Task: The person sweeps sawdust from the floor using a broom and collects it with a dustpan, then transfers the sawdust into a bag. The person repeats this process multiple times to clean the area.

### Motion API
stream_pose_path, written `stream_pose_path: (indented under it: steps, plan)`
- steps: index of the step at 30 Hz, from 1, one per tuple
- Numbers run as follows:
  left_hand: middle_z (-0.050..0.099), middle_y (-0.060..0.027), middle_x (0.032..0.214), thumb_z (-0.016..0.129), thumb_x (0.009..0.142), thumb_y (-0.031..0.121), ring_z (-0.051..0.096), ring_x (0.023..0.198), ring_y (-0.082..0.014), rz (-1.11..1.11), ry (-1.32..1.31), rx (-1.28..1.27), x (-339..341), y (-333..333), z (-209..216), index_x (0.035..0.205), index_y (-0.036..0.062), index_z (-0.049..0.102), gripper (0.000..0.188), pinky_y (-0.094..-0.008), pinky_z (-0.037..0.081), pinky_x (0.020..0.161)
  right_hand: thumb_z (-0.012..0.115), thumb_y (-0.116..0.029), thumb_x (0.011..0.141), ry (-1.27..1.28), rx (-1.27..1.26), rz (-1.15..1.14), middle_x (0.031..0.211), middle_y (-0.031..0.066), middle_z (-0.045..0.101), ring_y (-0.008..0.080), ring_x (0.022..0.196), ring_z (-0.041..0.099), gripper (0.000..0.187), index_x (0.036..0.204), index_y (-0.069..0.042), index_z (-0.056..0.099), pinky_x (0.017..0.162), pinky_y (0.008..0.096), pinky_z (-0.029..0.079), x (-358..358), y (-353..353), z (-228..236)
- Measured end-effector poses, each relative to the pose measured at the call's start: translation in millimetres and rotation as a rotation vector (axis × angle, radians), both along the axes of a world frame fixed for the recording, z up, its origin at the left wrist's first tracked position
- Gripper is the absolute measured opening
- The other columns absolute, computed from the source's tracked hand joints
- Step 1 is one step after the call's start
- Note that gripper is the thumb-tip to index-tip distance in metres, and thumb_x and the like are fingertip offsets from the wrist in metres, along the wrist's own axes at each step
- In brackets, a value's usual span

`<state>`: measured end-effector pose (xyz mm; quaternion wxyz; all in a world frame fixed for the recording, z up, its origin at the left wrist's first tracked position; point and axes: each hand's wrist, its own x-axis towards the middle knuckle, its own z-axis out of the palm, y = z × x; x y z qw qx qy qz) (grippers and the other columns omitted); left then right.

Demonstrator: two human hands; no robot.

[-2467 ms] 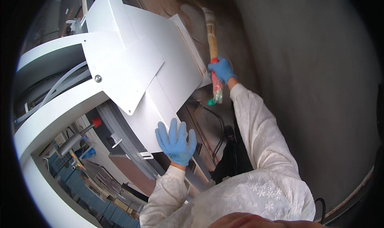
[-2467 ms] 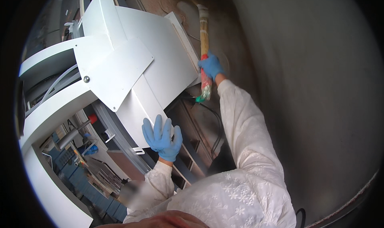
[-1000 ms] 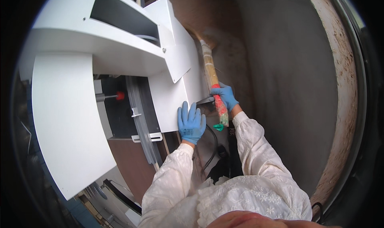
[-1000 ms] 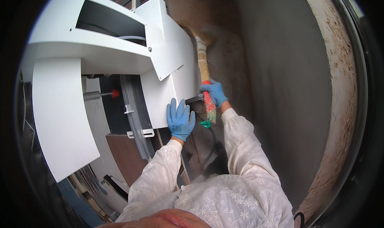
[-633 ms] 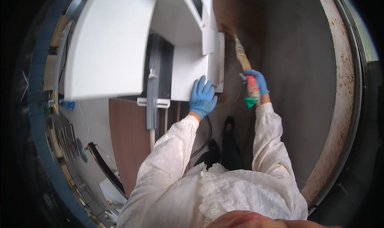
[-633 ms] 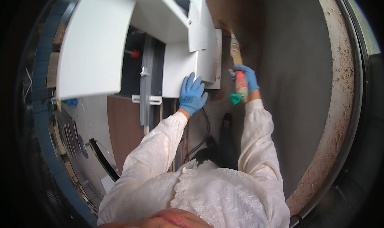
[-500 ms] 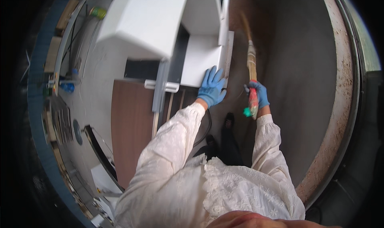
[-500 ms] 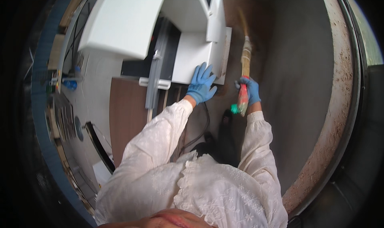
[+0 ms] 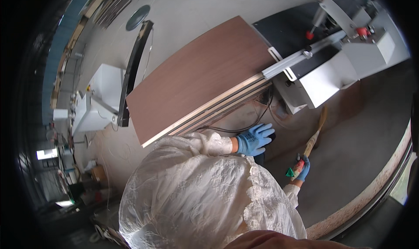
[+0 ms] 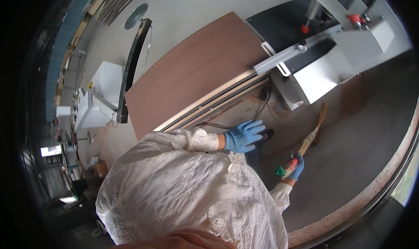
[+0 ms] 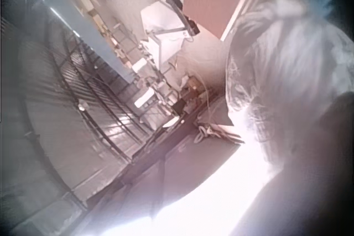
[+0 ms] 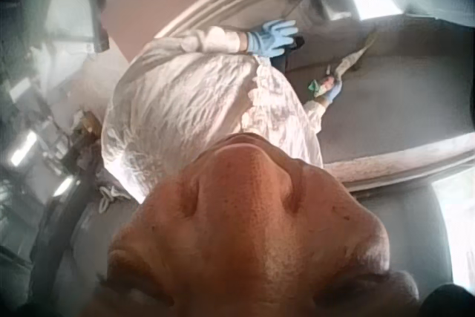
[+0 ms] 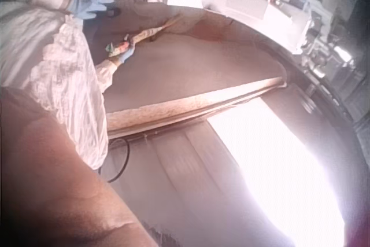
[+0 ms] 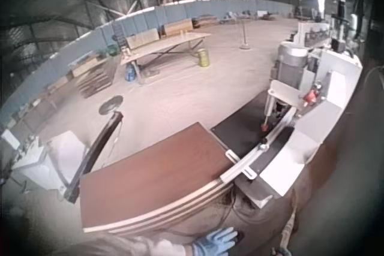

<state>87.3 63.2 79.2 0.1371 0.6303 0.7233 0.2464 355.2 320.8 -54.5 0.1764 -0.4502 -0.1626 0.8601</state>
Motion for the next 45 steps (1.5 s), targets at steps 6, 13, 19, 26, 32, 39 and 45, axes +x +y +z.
stream_pose_path:
  steps: [6, 13, 19, 26, 32, 39, 45]
  plan:
    - [0.054, -0.0222, 0.139, 0.069, 0.082, 0.031, 0.042, 0.136, -0.0429, 0.194, -0.040, -0.031, -25.3, -77.1, 4.4, 0.117, 0.0035, 0.067, 0.044, -0.0521, 0.034, 0.113, 0.064, -0.012, 0.090, 0.064, 0.056, -0.021, 0.077, 0.0097, 0.066, 0.0232, 0.069, 0.066, 0.007, 0.089, -0.007, 0.061, 0.065, 0.0297, 0.055, 5.9, -34.8, 6.8]
    - [0.057, -0.0201, 0.129, 0.071, 0.081, 0.029, 0.047, 0.129, -0.0410, 0.278, -0.014, -0.183, -27.3, -107.9, 11.4, 0.113, 0.0025, 0.067, 0.041, -0.0502, 0.037, 0.109, 0.067, -0.019, 0.089, 0.097, 0.027, 0.066, 0.082, 0.0145, 0.069, 0.0230, 0.060, 0.064, 0.021, 0.098, 0.000, 0.063, 0.055, 0.0324, 0.056, -3.8, -36.3, 29.7]
    - [0.060, -0.0200, 0.123, 0.070, 0.080, 0.030, 0.052, 0.119, -0.0376, 0.364, -0.111, -0.006, -5.1, -107.9, 23.7, 0.109, 0.0009, 0.067, 0.041, -0.0470, 0.042, 0.103, 0.067, -0.024, 0.088, -0.209, 0.088, 0.004, 0.056, -0.0017, 0.055, 0.0107, 0.038, 0.047, 0.018, 0.075, -0.015, 0.058, 0.035, 0.0263, 0.038, -13.5, -27.8, 87.3]
    - [0.063, -0.0189, 0.116, 0.072, 0.078, 0.030, 0.055, 0.114, -0.0370, 0.336, -0.225, -0.109, 13.9, -63.8, 21.6, 0.102, 0.0026, 0.070, 0.036, -0.0450, 0.045, 0.098, 0.065, -0.019, 0.088, -0.045, 0.073, -0.061, 0.084, 0.0117, 0.067, 0.0272, 0.071, 0.069, 0.015, 0.093, -0.006, 0.059, 0.057, 0.0366, 0.054, -18.8, 0.9, 130.6]
    - [0.064, -0.0192, 0.118, 0.073, 0.079, 0.029, 0.056, 0.117, -0.0376, 0.380, -0.227, -0.031, 15.2, -33.4, 11.4, 0.102, 0.0018, 0.070, 0.035, -0.0452, 0.045, 0.101, 0.064, -0.015, 0.088, -0.017, 0.065, -0.105, 0.081, 0.0095, 0.065, 0.0290, 0.078, 0.071, 0.012, 0.090, -0.005, 0.061, 0.070, 0.0347, 0.059, -15.0, 30.0, 147.5]
    - [0.068, -0.0190, 0.113, 0.076, 0.084, 0.028, 0.065, 0.102, -0.0322, 0.465, -0.617, -0.194, -16.2, -43.0, -18.0, 0.106, -0.0006, 0.070, 0.037, -0.0403, 0.050, 0.092, 0.066, -0.015, 0.088, -0.011, 0.060, -0.130, 0.087, 0.0105, 0.066, 0.0290, 0.078, 0.071, 0.017, 0.100, -0.004, 0.062, 0.070, 0.0352, 0.059, -32.3, 66.4, 162.1]
    - [0.071, -0.0100, 0.107, 0.074, 0.090, 0.025, 0.065, 0.097, -0.0193, 0.622, -1.085, -0.243, -30.8, 38.5, -27.3, 0.113, -0.0015, 0.069, 0.036, -0.0329, 0.052, 0.085, 0.068, -0.017, 0.087, 0.088, 0.159, -0.162, 0.094, 0.0169, 0.069, 0.0269, 0.080, 0.073, 0.034, 0.114, 0.001, 0.058, 0.055, 0.0327, 0.060, -35.1, 146.8, 167.3]
